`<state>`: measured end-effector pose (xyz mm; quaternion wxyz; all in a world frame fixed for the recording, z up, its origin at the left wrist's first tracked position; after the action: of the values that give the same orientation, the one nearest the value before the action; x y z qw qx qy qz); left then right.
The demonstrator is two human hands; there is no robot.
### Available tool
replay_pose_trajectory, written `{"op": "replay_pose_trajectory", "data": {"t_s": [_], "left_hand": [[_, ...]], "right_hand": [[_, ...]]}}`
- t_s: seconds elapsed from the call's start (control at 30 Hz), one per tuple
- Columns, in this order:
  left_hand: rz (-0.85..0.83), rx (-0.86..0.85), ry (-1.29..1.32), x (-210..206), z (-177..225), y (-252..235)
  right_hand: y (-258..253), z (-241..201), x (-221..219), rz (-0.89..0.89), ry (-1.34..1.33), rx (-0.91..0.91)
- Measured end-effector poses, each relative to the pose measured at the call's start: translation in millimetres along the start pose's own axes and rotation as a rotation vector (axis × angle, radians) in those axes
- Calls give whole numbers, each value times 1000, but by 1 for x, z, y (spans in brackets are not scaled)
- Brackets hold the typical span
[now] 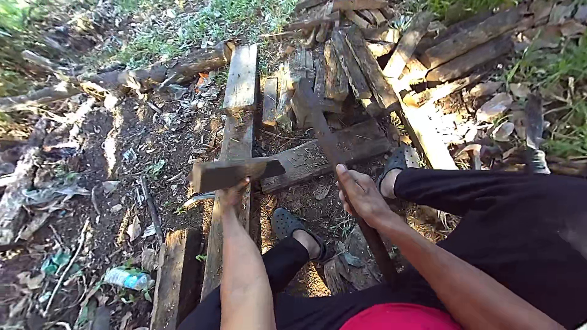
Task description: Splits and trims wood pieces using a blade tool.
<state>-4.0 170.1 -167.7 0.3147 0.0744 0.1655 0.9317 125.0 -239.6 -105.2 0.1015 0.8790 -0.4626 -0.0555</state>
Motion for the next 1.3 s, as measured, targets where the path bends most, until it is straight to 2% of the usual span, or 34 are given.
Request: {"op": "replay_pose_trajectory", "data": {"t_s": [0.2,0.63,0.83,0.97,1.07,1.17,1.3], "left_hand": [[27,131,160,28,-29,-6],[75,62,88,3,-2,0],[24,51,97,8,-10,-1],[53,51,114,6,-13,3],[90,6,61,-12,1,10],[87,-83,-109,-42,26,18],[43,-288,-325,-79,73,22]], "right_hand": [[-10,25,11,32,14,-132],[-20,51,9,46,-26,-220],[-21,66,7,62,18,-284],[-23,74,9,80,17,-315],[-26,80,9,85,11,-316],[-25,79,11,97,-2,-291],[-22,64,16,108,-2,-212]]}}
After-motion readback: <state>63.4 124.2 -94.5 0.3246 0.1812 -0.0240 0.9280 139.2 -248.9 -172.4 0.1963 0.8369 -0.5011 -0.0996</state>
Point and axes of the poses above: each hand's wrist, its own y-axis away from the middle knuckle, its own x-axis out of the back of the hand, z = x × y, the point moved 6 cm from there along -y, towards the middle knuckle, and after that the axes turned 13 degrees about x, right-handed, at the moved point
